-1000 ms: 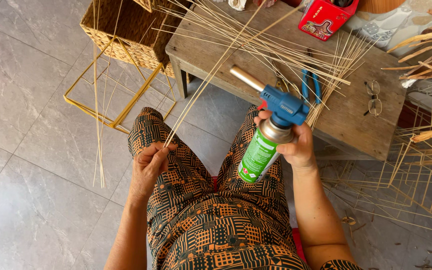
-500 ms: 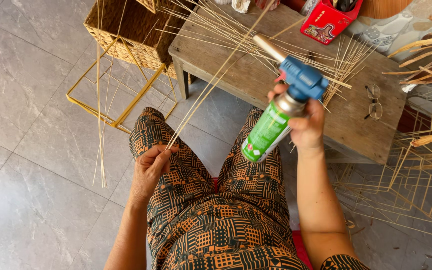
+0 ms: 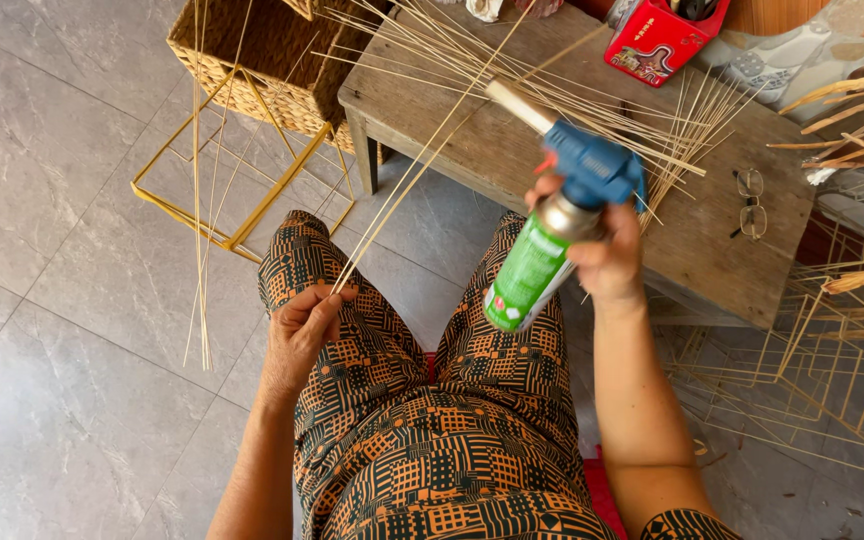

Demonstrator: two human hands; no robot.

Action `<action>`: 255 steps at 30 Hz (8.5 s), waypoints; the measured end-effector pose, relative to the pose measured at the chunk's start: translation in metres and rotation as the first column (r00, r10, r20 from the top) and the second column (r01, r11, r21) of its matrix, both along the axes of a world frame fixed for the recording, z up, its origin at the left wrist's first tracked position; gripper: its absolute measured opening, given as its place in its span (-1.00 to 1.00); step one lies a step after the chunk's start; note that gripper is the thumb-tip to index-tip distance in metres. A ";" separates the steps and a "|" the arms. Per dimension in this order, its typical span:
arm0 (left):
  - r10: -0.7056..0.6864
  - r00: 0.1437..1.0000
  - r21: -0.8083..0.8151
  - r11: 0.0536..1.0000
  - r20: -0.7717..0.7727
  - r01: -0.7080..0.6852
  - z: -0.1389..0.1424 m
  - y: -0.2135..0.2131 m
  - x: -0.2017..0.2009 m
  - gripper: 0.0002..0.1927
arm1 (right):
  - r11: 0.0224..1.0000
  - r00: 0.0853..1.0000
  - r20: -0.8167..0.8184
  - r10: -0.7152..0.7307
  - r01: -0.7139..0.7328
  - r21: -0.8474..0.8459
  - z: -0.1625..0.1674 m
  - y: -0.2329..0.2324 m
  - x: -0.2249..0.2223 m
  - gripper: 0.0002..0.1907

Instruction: The person sits on a low stool and repeatedly heats thin bamboo sticks with a handheld blowtorch. They pick up individual sticks or small bundles, pass them through the flame, and place them into a yellow metal frame or onto a wooden table. The process is repeated continuously throughout the clip.

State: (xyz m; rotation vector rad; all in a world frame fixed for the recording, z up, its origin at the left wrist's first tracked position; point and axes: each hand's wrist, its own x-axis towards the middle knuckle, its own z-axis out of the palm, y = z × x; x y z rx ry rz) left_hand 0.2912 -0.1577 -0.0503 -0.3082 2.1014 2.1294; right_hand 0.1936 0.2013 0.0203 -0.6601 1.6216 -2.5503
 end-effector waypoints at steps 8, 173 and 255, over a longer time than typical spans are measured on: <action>0.024 1.000 0.013 1.000 -0.019 -0.024 0.002 0.002 -0.013 -0.75 | 0.967 0.974 0.095 0.205 -0.216 0.135 -0.027 -0.026 0.047 -0.30; -0.296 0.952 -0.130 0.949 -0.071 0.286 0.059 -0.007 -0.038 -0.69 | 0.995 0.995 0.023 -0.095 0.096 -0.014 -0.025 0.001 0.023 -0.12; -0.638 0.676 -0.920 0.354 -0.368 -0.168 -0.061 0.244 -0.352 -0.34 | 0.887 0.899 0.045 -0.435 0.437 -0.148 -0.067 0.119 0.074 -0.27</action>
